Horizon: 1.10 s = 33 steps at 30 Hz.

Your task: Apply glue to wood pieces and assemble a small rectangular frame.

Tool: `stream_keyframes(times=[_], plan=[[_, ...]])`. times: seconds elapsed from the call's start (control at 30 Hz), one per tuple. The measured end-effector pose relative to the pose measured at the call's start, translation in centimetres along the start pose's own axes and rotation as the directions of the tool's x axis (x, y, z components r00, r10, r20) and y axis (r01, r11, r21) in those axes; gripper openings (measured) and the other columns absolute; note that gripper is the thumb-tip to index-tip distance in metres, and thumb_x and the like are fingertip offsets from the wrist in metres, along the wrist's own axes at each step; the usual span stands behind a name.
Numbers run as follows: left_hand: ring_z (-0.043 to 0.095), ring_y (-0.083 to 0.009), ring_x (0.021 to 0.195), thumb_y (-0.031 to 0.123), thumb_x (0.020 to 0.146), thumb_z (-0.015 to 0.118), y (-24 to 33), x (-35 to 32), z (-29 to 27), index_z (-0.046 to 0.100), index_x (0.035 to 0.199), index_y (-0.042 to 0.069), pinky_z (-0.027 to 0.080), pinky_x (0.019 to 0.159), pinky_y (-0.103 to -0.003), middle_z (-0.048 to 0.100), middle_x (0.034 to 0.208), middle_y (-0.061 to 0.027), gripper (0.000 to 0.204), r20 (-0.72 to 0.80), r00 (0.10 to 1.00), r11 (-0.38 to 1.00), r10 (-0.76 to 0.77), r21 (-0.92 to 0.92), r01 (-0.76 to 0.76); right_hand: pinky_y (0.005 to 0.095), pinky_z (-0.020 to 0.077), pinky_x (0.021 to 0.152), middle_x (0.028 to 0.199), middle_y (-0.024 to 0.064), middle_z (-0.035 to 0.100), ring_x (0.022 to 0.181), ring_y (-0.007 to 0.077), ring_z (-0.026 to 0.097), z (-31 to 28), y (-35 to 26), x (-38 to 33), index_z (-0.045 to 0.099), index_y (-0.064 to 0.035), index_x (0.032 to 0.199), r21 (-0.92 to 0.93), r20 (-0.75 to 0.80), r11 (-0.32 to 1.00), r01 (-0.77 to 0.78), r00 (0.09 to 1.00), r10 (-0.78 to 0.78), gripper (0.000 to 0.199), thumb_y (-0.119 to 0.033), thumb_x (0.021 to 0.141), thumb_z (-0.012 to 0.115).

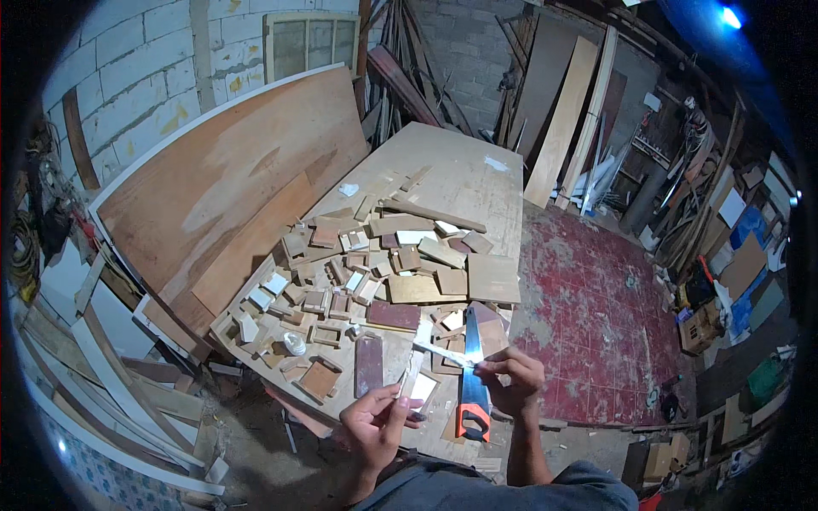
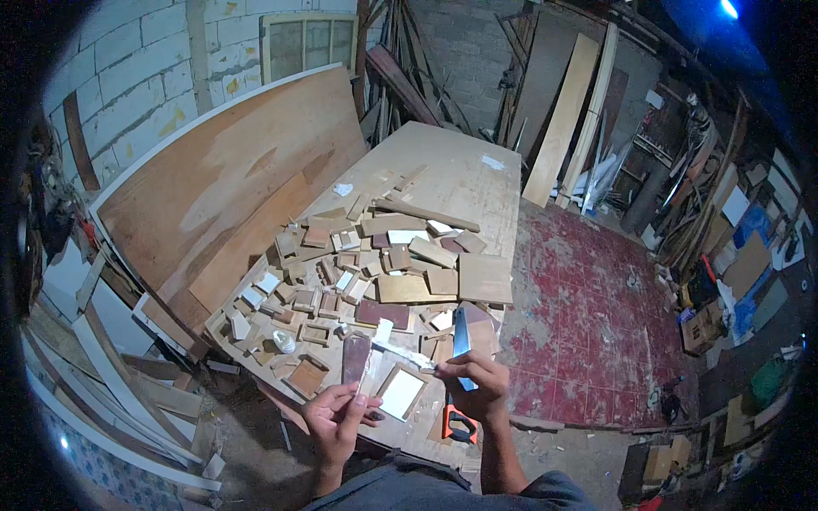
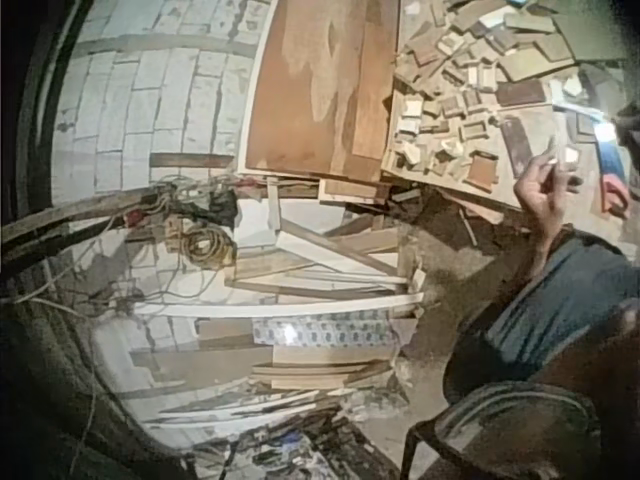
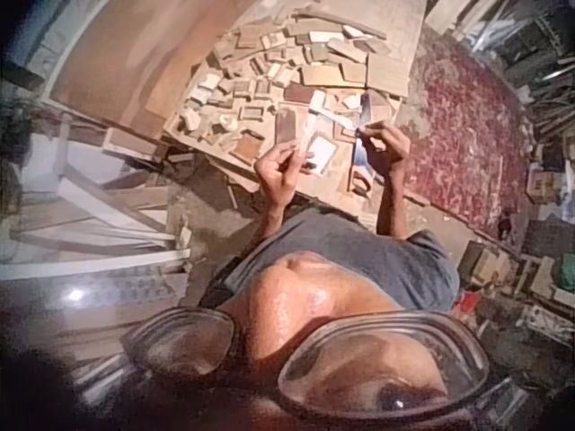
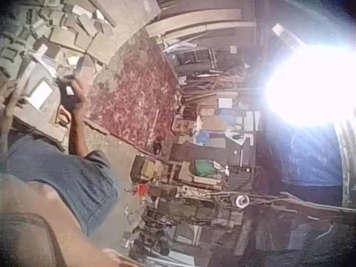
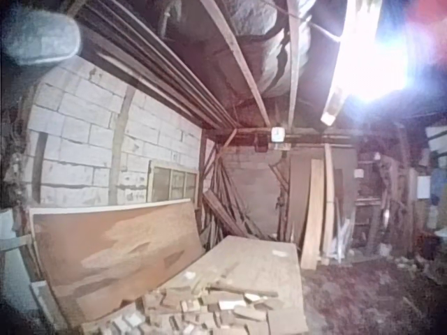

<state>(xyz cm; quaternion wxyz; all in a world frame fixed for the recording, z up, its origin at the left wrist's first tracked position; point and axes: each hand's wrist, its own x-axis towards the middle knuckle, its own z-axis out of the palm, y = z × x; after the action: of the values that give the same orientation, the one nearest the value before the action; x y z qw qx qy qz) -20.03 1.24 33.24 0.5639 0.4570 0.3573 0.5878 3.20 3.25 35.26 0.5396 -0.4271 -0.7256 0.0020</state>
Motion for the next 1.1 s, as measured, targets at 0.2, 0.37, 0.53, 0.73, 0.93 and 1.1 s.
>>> stream_keyframes(times=[0.2, 0.37, 0.53, 0.73, 0.93, 1.1], plan=[[0.070, -0.0189, 0.069, 0.009, 0.095, 0.061, 0.3, 0.5, -3.4, 0.060, 0.109, -0.012, 0.060, 0.060, -0.028, 0.071, 0.086, -0.0219, 0.025, -0.053, 0.998, 0.999, -0.034, -0.018, 0.033, 0.0269, 0.0525, 0.056, 0.072, 0.0103, 0.069, 0.065, 0.0188, 0.070, 2.4, -1.4, 0.2, 0.070, -0.0019, 0.077, 0.107, 0.116, 0.994, -0.038, 0.993, 0.026, 0.015, 0.005, 0.067, 0.078], [0.070, -0.0200, 0.071, 0.008, 0.094, 0.062, -2.7, -0.3, -10.3, 0.060, 0.106, -0.009, 0.060, 0.057, -0.028, 0.071, 0.085, -0.0176, 0.021, -0.231, 0.970, 0.995, -0.082, 0.032, 0.092, 0.0262, 0.0509, 0.057, 0.069, 0.0092, 0.065, 0.064, 0.0156, 0.067, 5.8, 0.6, 0.0, 0.066, 0.0027, 0.078, 0.055, 0.021, 0.991, -0.123, 0.992, 0.122, 0.011, 0.006, 0.072, 0.074], [0.069, -0.0192, 0.066, 0.010, 0.094, 0.063, -4.8, -3.0, -17.3, 0.062, 0.105, -0.005, 0.058, 0.057, -0.027, 0.072, 0.088, -0.0177, 0.018, -0.453, 0.865, 0.976, -0.214, -0.061, 0.209, 0.0225, 0.0513, 0.061, 0.075, 0.0053, 0.068, 0.070, 0.0078, 0.065, 15.5, 2.6, 1.1, 0.069, 0.0020, 0.083, 0.092, 0.196, 0.867, -0.491, 0.862, 0.467, 0.012, -0.001, 0.078, 0.080], [0.070, -0.0201, 0.069, 0.008, 0.092, 0.062, -4.7, -5.3, -20.8, 0.060, 0.106, -0.005, 0.058, 0.063, -0.029, 0.071, 0.088, -0.0181, 0.019, -0.624, 0.715, 0.949, -0.315, -0.184, 0.258, 0.0314, 0.0507, 0.057, 0.074, 0.0149, 0.069, 0.065, 0.0153, 0.066, 34.1, 8.9, 0.1, 0.073, 0.0010, 0.092, 0.021, 0.485, 0.896, -0.444, 0.788, 0.380, 0.014, -0.007, 0.081, 0.075], [0.070, -0.0225, 0.071, 0.009, 0.091, 0.062, -5.2, -7.9, -22.9, 0.058, 0.109, -0.004, 0.059, 0.065, -0.032, 0.071, 0.089, -0.0184, 0.023, -0.673, 0.635, 0.923, -0.379, -0.228, 0.309, 0.0410, 0.0535, 0.062, 0.077, 0.0226, 0.068, 0.068, 0.0361, 0.068, 50.1, 12.8, -2.7, 0.072, 0.0017, 0.080, -0.056, 0.579, 0.968, -0.245, 0.782, 0.231, 0.012, -0.009, 0.075, 0.071], [0.072, -0.0249, 0.072, 0.006, 0.092, 0.061, -5.4, -10.1, -24.2, 0.057, 0.108, -0.004, 0.060, 0.064, -0.032, 0.072, 0.086, -0.0212, 0.019, -0.735, 0.587, 0.938, -0.339, -0.217, 0.270, 0.0481, 0.0537, 0.066, 0.075, 0.0234, 0.066, 0.071, 0.0405, 0.066, 55.9, 14.6, -4.6, 0.070, -0.0010, 0.074, -0.164, 0.693, 0.987, -0.006, 0.711, 0.119, 0.013, -0.011, 0.075, 0.061]])
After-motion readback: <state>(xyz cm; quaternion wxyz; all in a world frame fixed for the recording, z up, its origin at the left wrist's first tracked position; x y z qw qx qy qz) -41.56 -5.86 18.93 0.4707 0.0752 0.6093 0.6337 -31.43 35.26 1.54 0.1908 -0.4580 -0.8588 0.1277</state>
